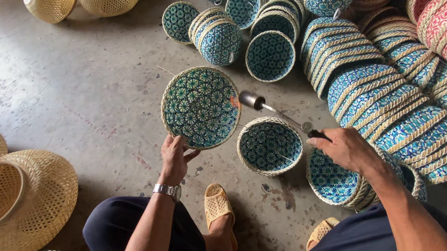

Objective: The person uses a handheld blowtorch to apply heat to the rim and surface of small woven baskets. They rotate each basket to treat different areas, then place it aside and pick up another one from a nearby pile.

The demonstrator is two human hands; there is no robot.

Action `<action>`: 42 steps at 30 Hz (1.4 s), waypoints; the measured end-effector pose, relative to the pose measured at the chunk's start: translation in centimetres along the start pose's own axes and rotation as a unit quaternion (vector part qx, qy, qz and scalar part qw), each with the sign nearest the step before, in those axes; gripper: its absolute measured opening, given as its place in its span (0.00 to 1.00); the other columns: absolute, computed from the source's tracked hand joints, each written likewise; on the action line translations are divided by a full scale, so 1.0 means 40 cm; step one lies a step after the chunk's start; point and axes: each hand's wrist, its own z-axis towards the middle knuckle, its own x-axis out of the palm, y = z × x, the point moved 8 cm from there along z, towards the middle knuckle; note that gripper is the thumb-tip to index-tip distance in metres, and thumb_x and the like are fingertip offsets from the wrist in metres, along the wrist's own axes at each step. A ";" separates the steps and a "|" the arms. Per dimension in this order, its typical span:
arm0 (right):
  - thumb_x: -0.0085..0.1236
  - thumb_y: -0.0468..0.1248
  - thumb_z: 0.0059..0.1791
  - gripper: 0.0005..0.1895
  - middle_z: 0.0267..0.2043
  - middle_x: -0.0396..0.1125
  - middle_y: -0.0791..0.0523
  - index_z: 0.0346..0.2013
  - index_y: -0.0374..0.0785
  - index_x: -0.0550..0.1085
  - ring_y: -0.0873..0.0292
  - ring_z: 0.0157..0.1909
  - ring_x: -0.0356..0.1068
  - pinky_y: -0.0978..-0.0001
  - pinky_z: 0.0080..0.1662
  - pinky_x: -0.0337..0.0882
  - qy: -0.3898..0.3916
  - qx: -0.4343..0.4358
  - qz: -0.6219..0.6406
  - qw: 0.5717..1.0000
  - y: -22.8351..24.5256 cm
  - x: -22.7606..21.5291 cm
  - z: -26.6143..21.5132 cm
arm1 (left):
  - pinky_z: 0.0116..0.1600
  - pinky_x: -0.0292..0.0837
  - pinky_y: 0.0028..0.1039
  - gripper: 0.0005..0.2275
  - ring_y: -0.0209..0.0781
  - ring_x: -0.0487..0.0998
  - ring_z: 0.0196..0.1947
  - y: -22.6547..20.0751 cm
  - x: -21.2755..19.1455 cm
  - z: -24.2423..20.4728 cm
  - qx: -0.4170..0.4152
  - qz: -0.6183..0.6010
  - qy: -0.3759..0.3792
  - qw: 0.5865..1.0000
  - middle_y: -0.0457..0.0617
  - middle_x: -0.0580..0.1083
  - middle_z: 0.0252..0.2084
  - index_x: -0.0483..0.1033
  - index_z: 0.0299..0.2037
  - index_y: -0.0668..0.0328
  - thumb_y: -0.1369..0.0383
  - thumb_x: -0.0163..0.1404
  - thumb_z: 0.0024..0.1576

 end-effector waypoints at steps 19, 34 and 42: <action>0.57 0.49 0.51 0.21 0.20 0.72 0.55 0.29 0.32 0.79 0.64 0.18 0.69 0.68 0.21 0.68 0.076 0.088 0.118 0.986 -0.077 0.027 0.019 | 0.43 0.78 0.40 0.10 0.35 0.76 0.38 -0.104 -0.071 0.044 -0.020 0.139 -0.010 0.990 0.39 0.74 0.40 0.75 0.45 0.54 0.66 0.46 0.56; 0.57 0.49 0.51 0.18 0.15 0.69 0.57 0.32 0.36 0.81 0.63 0.16 0.68 0.66 0.22 0.66 0.025 -0.019 0.042 0.999 0.022 0.044 0.050 | 0.40 0.82 0.39 0.15 0.44 0.82 0.34 -0.023 0.002 0.008 -0.072 0.157 0.028 0.985 0.51 0.79 0.41 0.74 0.51 0.59 0.62 0.48 0.57; 0.55 0.51 0.53 0.19 0.20 0.72 0.53 0.31 0.39 0.80 0.57 0.20 0.68 0.61 0.26 0.67 0.104 0.035 -0.132 0.985 0.012 0.102 0.035 | 0.39 0.81 0.36 0.13 0.43 0.81 0.35 0.054 0.075 -0.024 -0.077 0.077 0.050 0.993 0.49 0.77 0.42 0.74 0.48 0.61 0.62 0.49 0.59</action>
